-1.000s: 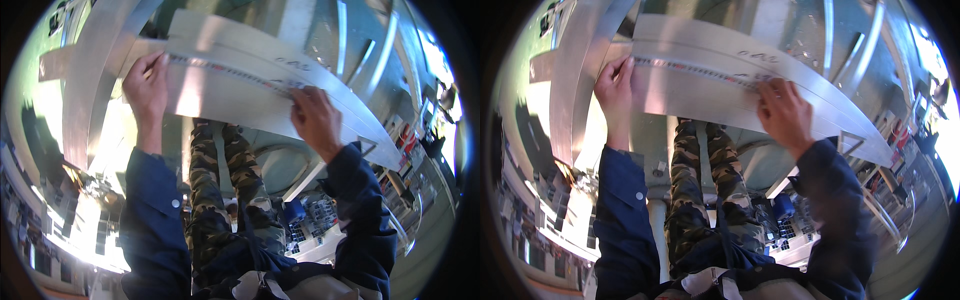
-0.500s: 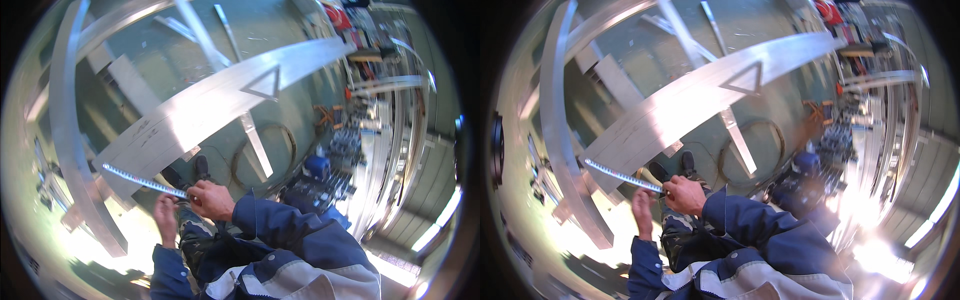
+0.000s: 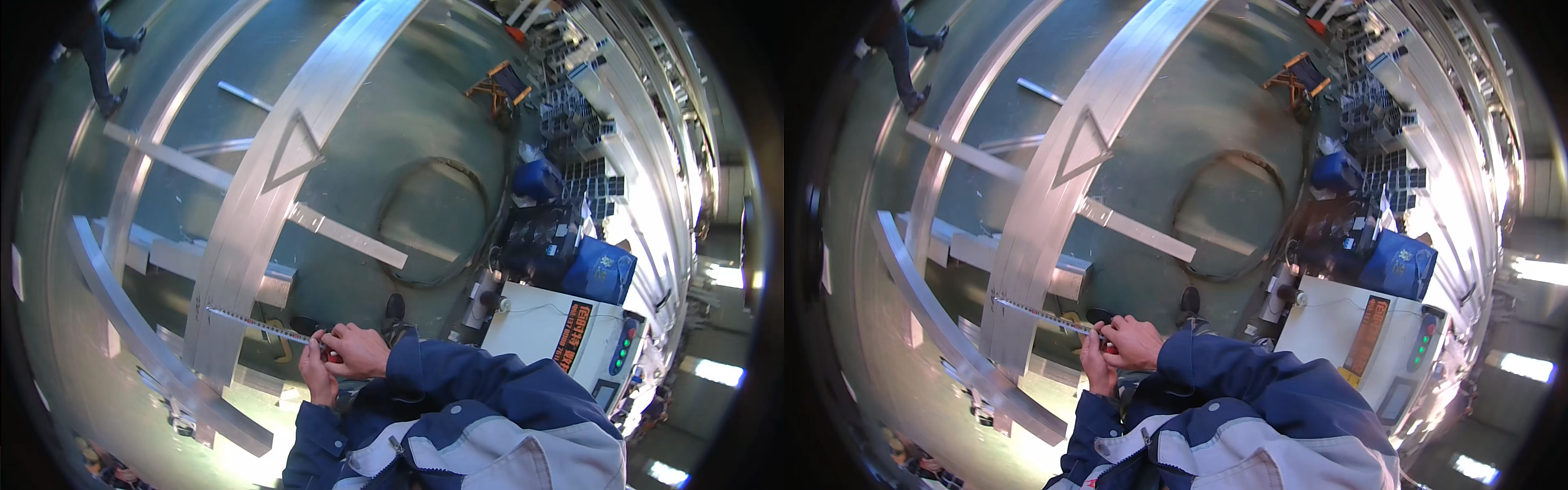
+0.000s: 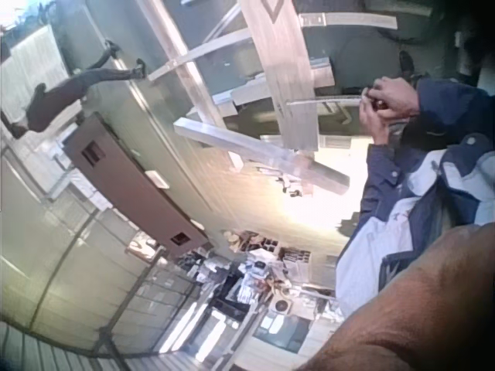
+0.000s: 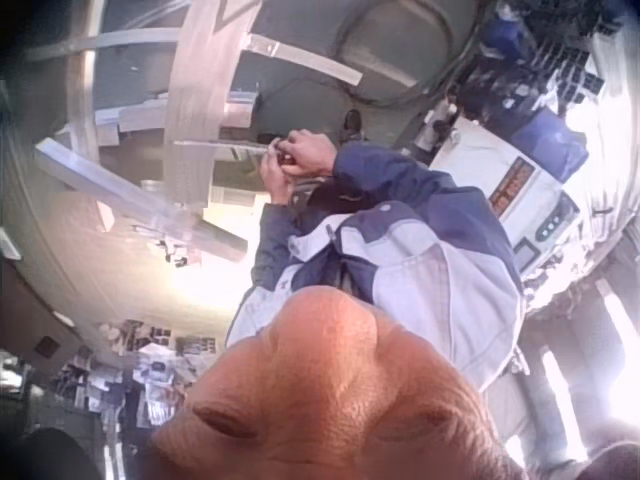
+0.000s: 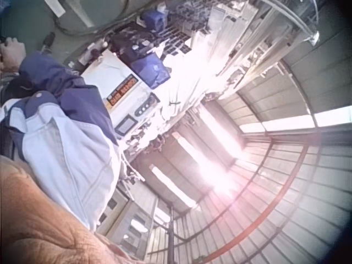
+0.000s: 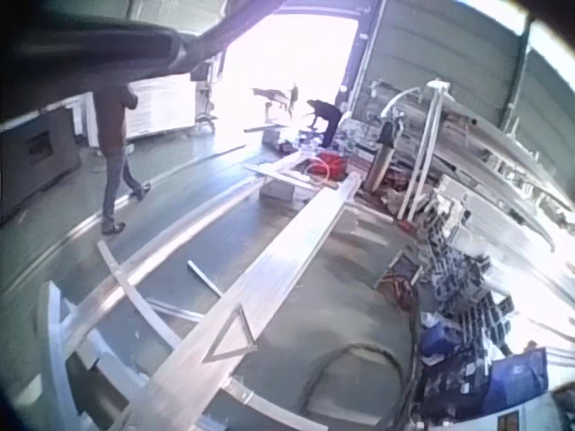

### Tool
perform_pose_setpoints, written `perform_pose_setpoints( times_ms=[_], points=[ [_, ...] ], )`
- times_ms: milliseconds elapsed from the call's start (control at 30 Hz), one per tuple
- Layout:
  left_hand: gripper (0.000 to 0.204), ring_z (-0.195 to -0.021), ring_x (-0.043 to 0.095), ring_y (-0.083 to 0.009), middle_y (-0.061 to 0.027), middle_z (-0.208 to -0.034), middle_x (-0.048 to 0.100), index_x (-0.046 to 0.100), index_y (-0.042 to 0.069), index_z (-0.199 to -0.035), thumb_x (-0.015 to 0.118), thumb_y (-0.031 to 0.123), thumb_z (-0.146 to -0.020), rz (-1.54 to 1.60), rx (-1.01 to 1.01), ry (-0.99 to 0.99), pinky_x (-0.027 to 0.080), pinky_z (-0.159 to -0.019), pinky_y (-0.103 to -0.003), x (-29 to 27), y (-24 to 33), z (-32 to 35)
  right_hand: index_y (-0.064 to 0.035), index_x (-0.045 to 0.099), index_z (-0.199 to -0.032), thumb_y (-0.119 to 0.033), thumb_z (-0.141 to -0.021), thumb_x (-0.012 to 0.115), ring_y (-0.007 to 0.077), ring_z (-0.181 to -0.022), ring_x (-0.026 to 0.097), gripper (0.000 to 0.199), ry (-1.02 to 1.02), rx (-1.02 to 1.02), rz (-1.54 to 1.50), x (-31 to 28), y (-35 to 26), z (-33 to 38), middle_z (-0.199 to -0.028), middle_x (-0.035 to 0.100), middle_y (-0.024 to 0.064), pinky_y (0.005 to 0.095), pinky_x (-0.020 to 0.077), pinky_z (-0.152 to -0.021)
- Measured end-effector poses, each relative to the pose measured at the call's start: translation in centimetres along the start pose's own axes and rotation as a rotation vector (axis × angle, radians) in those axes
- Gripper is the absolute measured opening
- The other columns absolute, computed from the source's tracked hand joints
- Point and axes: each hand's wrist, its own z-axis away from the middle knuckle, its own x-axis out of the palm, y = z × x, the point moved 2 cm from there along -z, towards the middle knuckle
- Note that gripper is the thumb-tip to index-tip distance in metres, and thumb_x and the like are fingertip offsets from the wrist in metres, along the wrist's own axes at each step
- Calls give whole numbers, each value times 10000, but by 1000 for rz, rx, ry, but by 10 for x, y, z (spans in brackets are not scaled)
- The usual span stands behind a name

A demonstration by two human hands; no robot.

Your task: The person measures and marks multiple aluminum window frame profiles using a tape measure and a pen. They repeatedly position the tape measure, mark measurements, and write notes on the profiles in a workshop setting.

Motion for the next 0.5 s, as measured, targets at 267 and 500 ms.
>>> perform_pose_setpoints(
  times_ms=[267, 500],
  points=[
    [330, -894, 681, -170, -105, -1029, 709, 649, -9, -1232, 487, 249, -1104, -163, -67, -132, 577, -801, -315, 115, -42, 0, -122, 635, -1312, -423, -904, 648, 327, -1006, 697, 507, 124, 31, -269, -100, 107, 96, -1111, 713, 117, 419, 583, -808],
    [293, -912, 668, -184, -113, -999, 706, 682, -27, -1135, 557, 230, -1071, -418, -67, -321, 542, -837, -312, 242, -59, -20, -84, 676, -1212, -288, -890, 693, 344, -954, 706, 382, 525, 291, -292, -195, 231, 171, -1072, 716, 134, 413, 577, -811]
  ],
)
